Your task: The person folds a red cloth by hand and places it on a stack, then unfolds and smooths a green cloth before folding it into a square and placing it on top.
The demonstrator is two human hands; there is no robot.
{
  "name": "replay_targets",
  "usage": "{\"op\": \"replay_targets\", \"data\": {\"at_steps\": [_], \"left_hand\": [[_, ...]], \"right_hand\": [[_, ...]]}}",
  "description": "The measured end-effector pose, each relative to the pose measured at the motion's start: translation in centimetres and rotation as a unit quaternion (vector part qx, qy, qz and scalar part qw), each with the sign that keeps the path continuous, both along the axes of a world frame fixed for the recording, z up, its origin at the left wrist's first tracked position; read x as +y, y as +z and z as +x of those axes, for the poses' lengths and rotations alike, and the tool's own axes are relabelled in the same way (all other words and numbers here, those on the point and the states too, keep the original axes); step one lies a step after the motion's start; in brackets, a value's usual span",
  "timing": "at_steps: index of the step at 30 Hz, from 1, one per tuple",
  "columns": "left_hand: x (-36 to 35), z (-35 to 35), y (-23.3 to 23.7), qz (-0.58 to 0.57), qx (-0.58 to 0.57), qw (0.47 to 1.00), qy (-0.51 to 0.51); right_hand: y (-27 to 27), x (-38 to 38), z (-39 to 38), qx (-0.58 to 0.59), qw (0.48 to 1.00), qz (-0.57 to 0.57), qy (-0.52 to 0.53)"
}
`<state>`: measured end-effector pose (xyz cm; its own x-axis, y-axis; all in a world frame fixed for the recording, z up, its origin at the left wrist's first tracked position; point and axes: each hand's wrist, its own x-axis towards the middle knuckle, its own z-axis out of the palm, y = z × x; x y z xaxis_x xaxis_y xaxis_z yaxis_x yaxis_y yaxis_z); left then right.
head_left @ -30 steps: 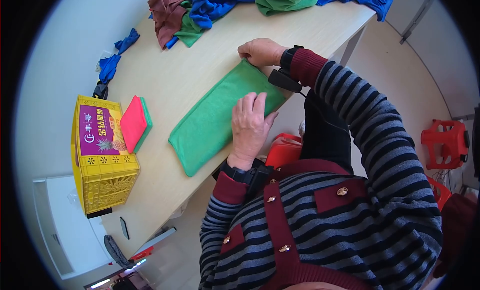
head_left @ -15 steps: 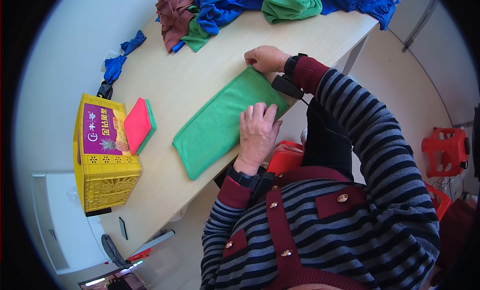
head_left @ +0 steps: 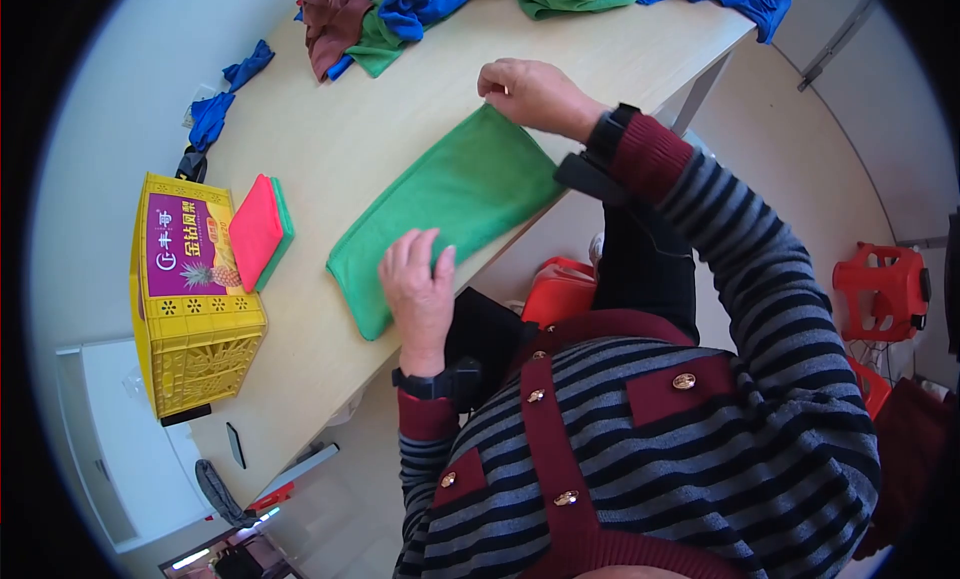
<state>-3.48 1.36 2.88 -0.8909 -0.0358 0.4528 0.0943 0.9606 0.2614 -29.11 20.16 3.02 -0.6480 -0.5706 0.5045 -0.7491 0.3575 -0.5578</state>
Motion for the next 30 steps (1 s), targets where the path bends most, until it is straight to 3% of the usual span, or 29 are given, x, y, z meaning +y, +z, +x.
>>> {"op": "replay_targets", "data": {"at_steps": [4,6,8,9,12,16,18,20,25,30], "left_hand": [[-4.5,3.8,-1.2,0.0,0.028,0.994,0.105],[-6.8,6.0,-2.0,0.003,0.04,0.988,0.151],[-8.6,7.8,-2.9,0.043,0.025,0.959,0.28],[-8.9,8.0,-2.9,0.043,0.025,0.959,0.28],[-9.5,8.0,-2.4,0.195,-0.03,0.913,0.356],[-12.6,6.1,-2.0,0.163,-0.049,0.94,0.296],[-15.8,4.8,-2.4,0.017,-0.031,0.978,0.206],[-16.4,3.4,-0.8,-0.046,-0.043,0.983,0.171],[-17.9,2.0,0.0,0.034,-0.106,0.983,0.145],[-17.9,1.5,-0.5,0.052,-0.079,0.982,0.164]], "right_hand": [[0.6,2.4,6.4,0.011,0.999,-0.033,-0.03],[-0.2,4.1,8.5,-0.053,0.993,-0.039,-0.099],[-0.7,4.8,9.6,-0.095,0.991,-0.031,-0.093],[-0.9,5.1,10.0,-0.137,0.987,-0.025,-0.086],[-0.7,4.6,9.0,-0.17,0.982,-0.023,-0.079],[-1.3,2.7,4.0,-0.144,0.987,-0.006,-0.065],[-2.3,0.8,1.5,-0.129,0.99,0.038,-0.048],[-1.6,-0.4,0.4,-0.135,0.986,0.079,-0.057],[-2.0,-1.4,-1.3,-0.135,0.986,0.092,-0.037],[-2.0,-1.7,-1.4,-0.18,0.982,0.048,-0.012]]}}
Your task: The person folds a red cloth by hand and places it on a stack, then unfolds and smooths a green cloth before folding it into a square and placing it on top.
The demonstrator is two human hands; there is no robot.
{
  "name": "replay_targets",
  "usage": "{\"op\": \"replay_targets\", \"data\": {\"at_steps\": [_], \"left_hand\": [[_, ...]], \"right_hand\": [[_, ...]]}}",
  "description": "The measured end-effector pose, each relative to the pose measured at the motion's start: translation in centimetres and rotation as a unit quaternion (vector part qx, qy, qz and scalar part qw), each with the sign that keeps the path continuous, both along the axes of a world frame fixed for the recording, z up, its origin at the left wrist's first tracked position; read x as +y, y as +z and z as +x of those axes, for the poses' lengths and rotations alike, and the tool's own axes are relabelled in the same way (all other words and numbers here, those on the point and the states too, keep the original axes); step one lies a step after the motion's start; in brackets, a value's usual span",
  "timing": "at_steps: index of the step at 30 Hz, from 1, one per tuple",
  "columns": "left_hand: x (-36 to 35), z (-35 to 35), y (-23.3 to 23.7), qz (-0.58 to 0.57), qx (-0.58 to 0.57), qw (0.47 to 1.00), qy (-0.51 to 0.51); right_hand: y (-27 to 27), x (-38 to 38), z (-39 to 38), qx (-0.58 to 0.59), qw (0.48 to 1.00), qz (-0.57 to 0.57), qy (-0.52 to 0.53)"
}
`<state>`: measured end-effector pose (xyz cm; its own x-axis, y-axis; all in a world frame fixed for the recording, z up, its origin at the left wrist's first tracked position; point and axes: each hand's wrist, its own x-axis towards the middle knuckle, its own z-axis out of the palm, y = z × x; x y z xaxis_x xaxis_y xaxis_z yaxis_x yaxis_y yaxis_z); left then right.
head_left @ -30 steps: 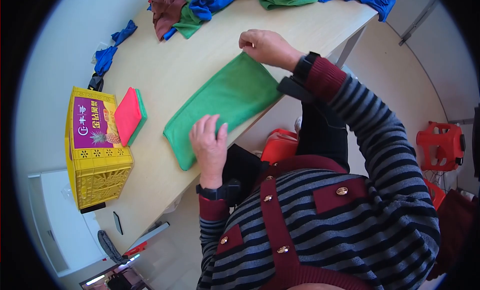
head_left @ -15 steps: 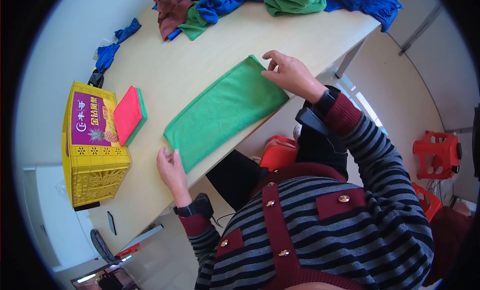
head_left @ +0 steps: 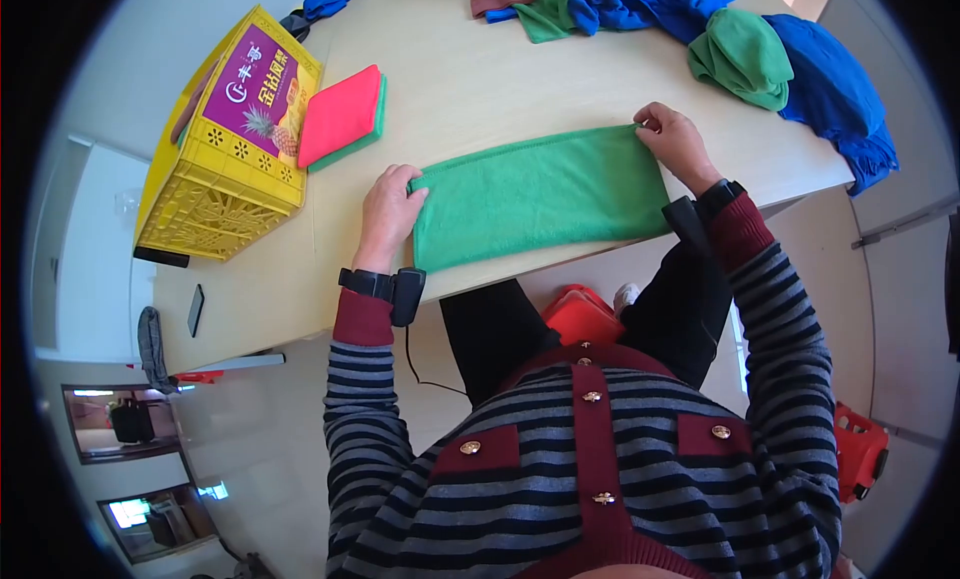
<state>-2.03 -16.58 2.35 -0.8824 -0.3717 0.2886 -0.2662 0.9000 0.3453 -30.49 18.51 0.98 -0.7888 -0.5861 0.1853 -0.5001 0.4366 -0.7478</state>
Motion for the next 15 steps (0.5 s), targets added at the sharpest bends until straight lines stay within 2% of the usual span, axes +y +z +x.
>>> {"op": "replay_targets", "data": {"at_steps": [4,7,11,15], "left_hand": [[-0.1,0.2,-0.8,0.056,0.019,0.998,0.034],[-0.7,0.0,-1.6,0.148,0.007,0.987,0.061],[-0.9,0.1,-1.3,0.167,0.003,0.984,0.065],[-1.8,0.7,-0.7,0.19,0.031,0.981,0.003]], "right_hand": [[0.6,0.2,0.7,0.017,0.999,0.016,0.03],[0.8,-0.3,0.7,-0.008,0.999,0.039,0.027],[0.5,-0.6,-0.4,-0.032,0.997,0.051,0.046],[1.9,0.2,-0.3,-0.053,0.993,0.067,0.081]]}}
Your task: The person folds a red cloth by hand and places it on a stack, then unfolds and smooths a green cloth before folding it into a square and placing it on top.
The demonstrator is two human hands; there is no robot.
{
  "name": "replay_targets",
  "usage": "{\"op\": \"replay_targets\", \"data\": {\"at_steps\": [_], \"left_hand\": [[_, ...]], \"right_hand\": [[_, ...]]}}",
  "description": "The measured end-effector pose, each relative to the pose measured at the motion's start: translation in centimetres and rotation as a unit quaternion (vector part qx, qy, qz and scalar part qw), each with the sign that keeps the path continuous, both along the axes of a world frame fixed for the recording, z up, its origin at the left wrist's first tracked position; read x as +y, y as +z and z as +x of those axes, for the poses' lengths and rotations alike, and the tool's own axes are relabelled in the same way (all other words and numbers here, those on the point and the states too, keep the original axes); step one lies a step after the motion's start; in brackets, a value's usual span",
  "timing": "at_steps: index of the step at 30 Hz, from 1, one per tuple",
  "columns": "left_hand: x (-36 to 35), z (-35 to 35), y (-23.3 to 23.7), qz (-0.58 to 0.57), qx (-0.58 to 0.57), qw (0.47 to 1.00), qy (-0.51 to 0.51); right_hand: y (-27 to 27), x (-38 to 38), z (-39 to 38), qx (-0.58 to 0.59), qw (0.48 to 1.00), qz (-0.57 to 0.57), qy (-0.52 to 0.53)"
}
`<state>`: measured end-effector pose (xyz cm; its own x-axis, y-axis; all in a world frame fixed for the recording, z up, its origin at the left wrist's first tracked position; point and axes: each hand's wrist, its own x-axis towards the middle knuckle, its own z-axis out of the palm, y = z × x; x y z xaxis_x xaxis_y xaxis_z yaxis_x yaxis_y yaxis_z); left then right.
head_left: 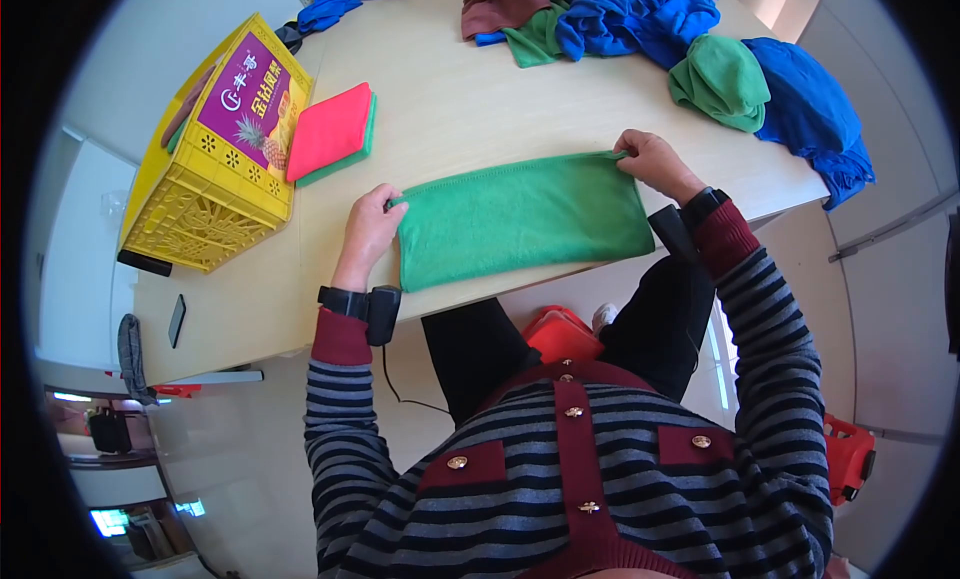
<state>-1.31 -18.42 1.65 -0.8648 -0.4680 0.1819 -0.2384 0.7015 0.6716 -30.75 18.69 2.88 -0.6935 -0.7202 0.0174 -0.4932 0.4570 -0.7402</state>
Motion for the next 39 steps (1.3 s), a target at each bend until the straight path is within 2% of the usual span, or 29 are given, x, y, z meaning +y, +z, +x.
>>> {"op": "replay_targets", "data": {"at_steps": [2,4,5,6,8,9,10,11,12,13,14,15,16,17,18,19,20,21,23,26,28,30,34,39], "left_hand": [[-1.2,-0.3,1.3,0.017,0.01,1.0,-0.011],[-1.9,-0.9,3.7,0.051,0.022,0.998,-0.026],[-2.3,-1.6,5.4,0.016,0.029,0.999,-0.022],[-2.6,-2.5,7.8,-0.019,0.036,0.999,-0.017],[-1.8,-3.8,13.8,0.004,0.054,0.999,0.001],[-1.6,-4.4,16.4,-0.051,0.084,0.995,0.027],[-1.3,-4.9,18.8,-0.106,0.114,0.986,0.052],[-1.6,-5.4,21.0,-0.102,0.172,0.979,0.038],[-1.7,-5.7,23.0,-0.099,0.231,0.968,0.023],[-0.9,-5.6,24.7,-0.101,0.233,0.967,0.021],[0.0,-5.3,26.1,-0.098,0.299,0.949,0.025],[0.6,-5.1,27.0,-0.094,0.363,0.927,0.028],[1.5,-4.5,27.3,-0.094,0.363,0.927,0.024],[2.4,-3.3,27.3,-0.097,0.363,0.925,0.052],[3.1,-2.2,27.1,-0.099,0.362,0.923,0.079],[3.1,-1.4,25.8,-0.084,0.358,0.928,0.052],[2.7,-0.6,23.7,-0.07,0.353,0.933,0.025],[2.4,0.1,21.0,-0.054,0.329,0.943,0.009],[2.3,1.8,14.9,-0.06,0.27,0.961,-0.017],[3.8,4.8,5.7,-0.056,0.159,0.985,-0.033],[5.9,6.7,2.6,-0.079,0.111,0.99,-0.046],[7.7,8.0,1.0,-0.069,0.097,0.992,-0.033],[9.5,8.4,-0.1,-0.055,0.078,0.995,0.005],[9.5,7.8,-0.2,-0.089,0.081,0.993,0.014]], "right_hand": [[1.4,0.4,-0.3,-0.004,1.0,0.007,0.01],[3.0,0.6,-1.8,-0.044,0.998,-0.033,0.038],[4.0,0.5,-2.5,-0.064,0.995,-0.053,0.053],[5.5,0.4,-3.1,-0.034,0.995,-0.072,0.065],[10.0,0.2,-4.2,0.046,0.992,-0.096,0.071],[12.5,0.1,-5.0,0.095,0.988,-0.102,0.063],[14.7,-0.1,-5.8,0.127,0.976,-0.163,0.075],[16.9,0.0,-6.2,0.158,0.958,-0.223,0.086],[20.4,0.6,-4.8,0.16,0.958,-0.224,0.086],[24.4,1.5,-2.3,0.165,0.958,-0.23,0.047],[26.4,1.6,-0.8,0.168,0.958,-0.234,0.007],[26.1,1.1,-1.1,0.168,0.958,-0.234,0.004],[25.5,0.3,-2.0,0.083,0.91,-0.354,0.197],[24.8,-0.4,-3.0,-0.007,0.807,-0.452,0.379],[24.2,-0.8,-3.5,-0.097,0.654,-0.522,0.538],[23.5,0.2,-1.8,-0.096,0.655,-0.522,0.538],[22.1,2.5,0.9,0.106,0.85,-0.399,0.328],[20.8,4.2,3.4,0.293,0.927,-0.221,0.074],[15.5,4.7,4.8,0.211,0.955,-0.189,0.087],[7.1,5.6,6.5,0.178,0.966,-0.153,0.107],[3.7,6.3,8.2,0.161,0.975,-0.12,0.099],[1.8,6.9,9.7,0.186,0.974,-0.06,0.117],[1.4,7.1,11.0,0.208,0.972,-0.025,0.101],[1.5,6.8,11.2,0.24,0.964,-0.029,0.108]]}}
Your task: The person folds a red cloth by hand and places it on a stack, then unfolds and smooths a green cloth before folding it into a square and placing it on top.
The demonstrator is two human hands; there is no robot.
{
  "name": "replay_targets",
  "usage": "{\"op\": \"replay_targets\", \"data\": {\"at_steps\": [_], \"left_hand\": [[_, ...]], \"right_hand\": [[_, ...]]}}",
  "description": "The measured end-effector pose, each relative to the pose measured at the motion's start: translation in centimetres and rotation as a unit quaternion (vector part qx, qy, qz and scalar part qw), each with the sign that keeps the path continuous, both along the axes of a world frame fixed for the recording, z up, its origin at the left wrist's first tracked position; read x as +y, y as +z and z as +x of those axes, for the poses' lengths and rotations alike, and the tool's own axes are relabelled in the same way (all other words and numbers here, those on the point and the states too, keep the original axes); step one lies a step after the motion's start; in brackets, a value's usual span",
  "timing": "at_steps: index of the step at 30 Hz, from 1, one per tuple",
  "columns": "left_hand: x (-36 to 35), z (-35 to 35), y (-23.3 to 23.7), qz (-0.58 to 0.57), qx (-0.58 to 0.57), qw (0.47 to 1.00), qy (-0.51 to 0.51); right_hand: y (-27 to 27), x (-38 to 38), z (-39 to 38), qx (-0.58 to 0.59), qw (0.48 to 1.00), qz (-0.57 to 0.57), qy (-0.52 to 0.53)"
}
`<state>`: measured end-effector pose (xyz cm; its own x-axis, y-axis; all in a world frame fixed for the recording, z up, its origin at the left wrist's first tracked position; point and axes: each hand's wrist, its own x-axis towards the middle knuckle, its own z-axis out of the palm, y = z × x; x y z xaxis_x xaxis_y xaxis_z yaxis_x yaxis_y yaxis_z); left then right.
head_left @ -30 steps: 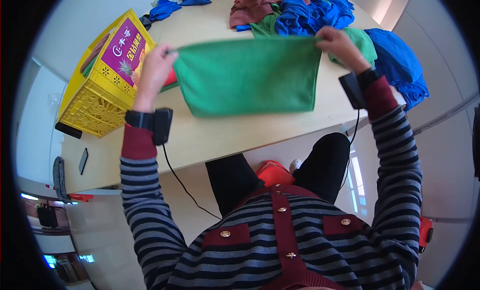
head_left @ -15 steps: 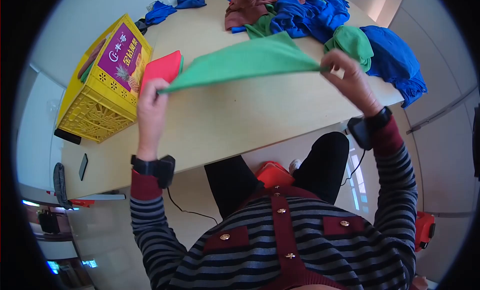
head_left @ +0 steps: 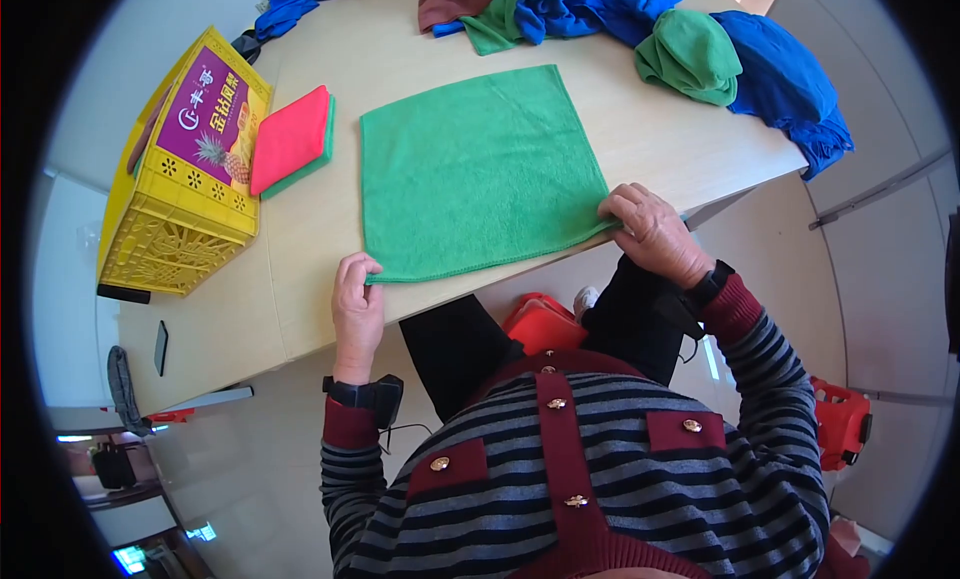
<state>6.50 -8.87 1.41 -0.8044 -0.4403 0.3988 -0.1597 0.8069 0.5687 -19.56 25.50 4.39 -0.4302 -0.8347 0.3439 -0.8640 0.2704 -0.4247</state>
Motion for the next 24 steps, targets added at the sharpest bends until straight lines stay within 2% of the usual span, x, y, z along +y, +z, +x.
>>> {"op": "replay_targets", "data": {"at_steps": [2,6,10,18,21,23,24], "left_hand": [[0.0,0.0,-0.2,-0.013,-0.007,1.0,-0.001],[0.1,0.3,0.9,0.038,-0.043,0.998,0.005],[0.0,1.0,1.4,0.026,-0.003,0.999,-0.022],[0.2,2.7,3.6,0.066,-0.123,0.989,-0.056],[-0.9,3.2,5.6,0.065,-0.174,0.966,-0.177],[-1.2,1.5,6.1,0.037,-0.139,0.978,-0.151],[-1.3,0.0,6.5,0.01,-0.105,0.987,-0.122]], "right_hand": [[0.1,-0.1,0.2,0.022,1.0,0.01,0.01],[0.3,0.3,0.1,0.031,0.999,0.015,0.018],[1.0,0.5,0.5,0.028,0.999,0.014,0.031],[3.1,1.2,0.9,-0.005,0.995,0.074,0.068],[4.7,0.6,0.8,-0.029,0.993,0.093,0.06],[5.2,-0.9,0.8,-0.067,0.992,0.106,0.035],[4.8,-2.7,0.9,-0.037,0.995,0.086,0.027]]}}
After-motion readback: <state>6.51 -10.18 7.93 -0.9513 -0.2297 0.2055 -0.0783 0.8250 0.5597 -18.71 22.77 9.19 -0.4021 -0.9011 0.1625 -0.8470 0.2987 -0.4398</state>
